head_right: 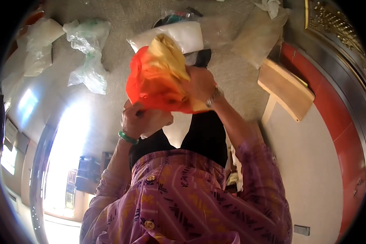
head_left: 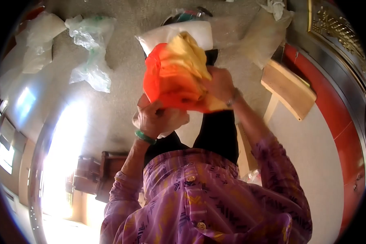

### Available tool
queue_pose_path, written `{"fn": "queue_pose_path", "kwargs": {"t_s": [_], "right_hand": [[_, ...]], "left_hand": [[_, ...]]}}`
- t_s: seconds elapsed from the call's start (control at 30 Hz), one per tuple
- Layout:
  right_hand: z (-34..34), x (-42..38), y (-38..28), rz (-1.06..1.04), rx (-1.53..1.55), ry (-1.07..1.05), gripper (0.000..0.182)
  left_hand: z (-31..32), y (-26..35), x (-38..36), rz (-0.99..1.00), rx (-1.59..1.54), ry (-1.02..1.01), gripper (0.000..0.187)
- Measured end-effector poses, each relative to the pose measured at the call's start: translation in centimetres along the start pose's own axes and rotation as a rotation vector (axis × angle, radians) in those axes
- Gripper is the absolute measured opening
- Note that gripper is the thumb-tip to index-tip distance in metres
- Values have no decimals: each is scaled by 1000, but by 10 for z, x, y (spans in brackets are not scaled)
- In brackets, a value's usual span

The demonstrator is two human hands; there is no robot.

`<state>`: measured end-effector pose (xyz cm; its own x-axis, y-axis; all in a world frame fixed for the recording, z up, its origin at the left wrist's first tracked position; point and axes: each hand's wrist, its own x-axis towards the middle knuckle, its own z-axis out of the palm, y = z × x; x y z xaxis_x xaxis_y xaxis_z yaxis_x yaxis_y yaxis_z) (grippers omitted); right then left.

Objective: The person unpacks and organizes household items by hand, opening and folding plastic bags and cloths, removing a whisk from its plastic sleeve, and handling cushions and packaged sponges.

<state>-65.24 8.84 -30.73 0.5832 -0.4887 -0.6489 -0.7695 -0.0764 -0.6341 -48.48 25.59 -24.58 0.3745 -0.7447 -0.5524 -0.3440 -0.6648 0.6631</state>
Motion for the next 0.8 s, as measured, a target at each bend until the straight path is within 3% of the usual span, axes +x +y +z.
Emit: {"fn": "queue_pose_path", "kwargs": {"t_s": [0.2, 0.23, 0.27, 0.33, 0.37, 0.4, 0.43, 0.47, 0.53, 0.57, 0.6, 0.67, 0.73, 0.8], "right_hand": [[-67, -94, -2, -53, 129, 234, 31], [-77, -106, 0, 23, 193, 275, 31], [-90, -119, 0, 6, 189, 278, 31], [-113, -146, -4, -454, -379, 421, 34], [-119, -157, 6, -461, -381, 433, 34], [-121, -169, 21, -177, -33, 398, 37], [-120, -180, 30, 109, 318, 352, 39], [-117, -191, 32, 113, 324, 374, 39], [-108, -212, 36, 98, 376, 380, 51], [-99, -220, 24, 144, 428, 404, 61], [-72, -216, 59, 135, 629, 411, 64], [-35, -235, 67, 135, 836, 488, 67], [-25, -243, -16, 488, 100, 602, 64], [25, -242, -3, 450, 264, 655, 59]], "left_hand": [[1, 60, -28, 73, 190, -82, 21], [5, 76, -33, 75, 191, -65, 21], [13, 96, -36, 173, 164, -32, 20], [29, 107, -40, 330, 130, 14, 19], [39, 100, -43, 386, 121, 30, 19], [72, 55, -50, 492, 164, 52, 17], [71, 58, -55, 557, 187, 54, 16], [69, 61, -60, 622, 209, 59, 15], [19, 151, -70, 531, 1, -152, 11], [26, 131, -72, 690, 39, -122, 10], [32, 111, -74, 847, 78, -82, 8], [-3, 163, -90, 785, 381, -220, 11], [-14, 152, -101, 811, 227, -337, 10], [-29, 136, -104, 740, -47, -501, 10]]}}
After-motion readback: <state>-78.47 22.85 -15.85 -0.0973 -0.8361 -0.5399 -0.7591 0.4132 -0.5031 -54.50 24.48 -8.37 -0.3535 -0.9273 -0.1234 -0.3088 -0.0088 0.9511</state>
